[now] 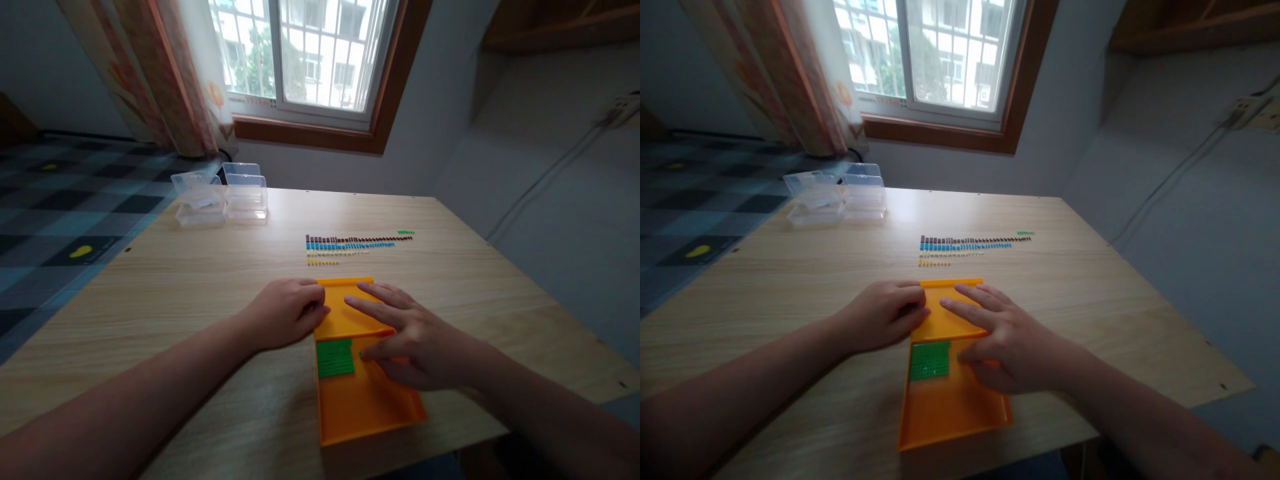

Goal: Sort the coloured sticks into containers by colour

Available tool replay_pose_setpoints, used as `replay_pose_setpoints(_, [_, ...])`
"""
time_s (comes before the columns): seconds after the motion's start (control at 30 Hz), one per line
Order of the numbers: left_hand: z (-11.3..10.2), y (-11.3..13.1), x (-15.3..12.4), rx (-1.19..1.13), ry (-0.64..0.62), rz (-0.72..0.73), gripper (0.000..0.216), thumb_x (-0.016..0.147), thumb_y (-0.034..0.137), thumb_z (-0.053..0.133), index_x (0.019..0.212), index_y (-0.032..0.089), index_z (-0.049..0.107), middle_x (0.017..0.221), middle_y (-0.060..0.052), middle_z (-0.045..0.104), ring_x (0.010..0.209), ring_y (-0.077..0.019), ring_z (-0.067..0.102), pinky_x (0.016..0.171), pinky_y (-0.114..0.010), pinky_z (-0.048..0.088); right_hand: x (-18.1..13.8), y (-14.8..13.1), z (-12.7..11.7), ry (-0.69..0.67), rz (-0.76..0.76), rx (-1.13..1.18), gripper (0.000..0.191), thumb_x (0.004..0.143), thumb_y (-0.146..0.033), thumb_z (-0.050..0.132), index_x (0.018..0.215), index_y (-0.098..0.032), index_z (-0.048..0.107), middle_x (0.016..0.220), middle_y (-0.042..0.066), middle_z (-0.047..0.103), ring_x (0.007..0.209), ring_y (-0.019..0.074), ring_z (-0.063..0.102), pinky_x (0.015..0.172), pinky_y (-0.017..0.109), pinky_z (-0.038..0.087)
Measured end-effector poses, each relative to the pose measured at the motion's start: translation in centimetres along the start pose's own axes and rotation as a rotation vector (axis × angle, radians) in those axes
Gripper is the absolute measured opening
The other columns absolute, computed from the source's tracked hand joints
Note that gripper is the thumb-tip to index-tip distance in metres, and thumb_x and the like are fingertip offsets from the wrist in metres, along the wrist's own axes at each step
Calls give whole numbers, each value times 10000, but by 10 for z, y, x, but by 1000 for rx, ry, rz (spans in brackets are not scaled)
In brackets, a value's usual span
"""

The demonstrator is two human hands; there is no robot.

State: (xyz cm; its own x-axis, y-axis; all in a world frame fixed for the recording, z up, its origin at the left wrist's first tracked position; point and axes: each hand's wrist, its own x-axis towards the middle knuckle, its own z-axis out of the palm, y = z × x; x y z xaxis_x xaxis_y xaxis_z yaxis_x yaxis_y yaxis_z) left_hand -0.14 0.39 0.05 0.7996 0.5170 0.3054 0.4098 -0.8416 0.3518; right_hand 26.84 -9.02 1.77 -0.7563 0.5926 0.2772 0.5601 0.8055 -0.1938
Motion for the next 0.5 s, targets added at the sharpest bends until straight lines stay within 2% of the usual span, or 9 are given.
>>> replay_pose_setpoints(0.17, [0,0,0,8,5,4,216,956,253,544,747,197,546,736,-2,610,622,-150,533,574,-268,359,3,0,7,42,17,6,234,906,-199,640,1026,-292,818,1613,77,450,1547,324,306,1215,562,324])
replay_pose_setpoints(0.33, [1,-1,0,25,4,17,220,964,253,530,752,197,549,742,-2,610,628,-153,539,587,-271,367,3,4,14,71,-3,-2,235,934,-219,619,1040,-281,819,1626,97,421,1544,353,297,1201,582,335])
replay_pose_setpoints(0.5, [1,-2,0,21,0,12,221,965,257,529,753,197,549,753,-4,619,640,-154,544,595,-268,364,2,5,16,95,-8,9,241,955,-223,599,1035,-280,819,1620,108,425,1547,334,296,1201,568,346])
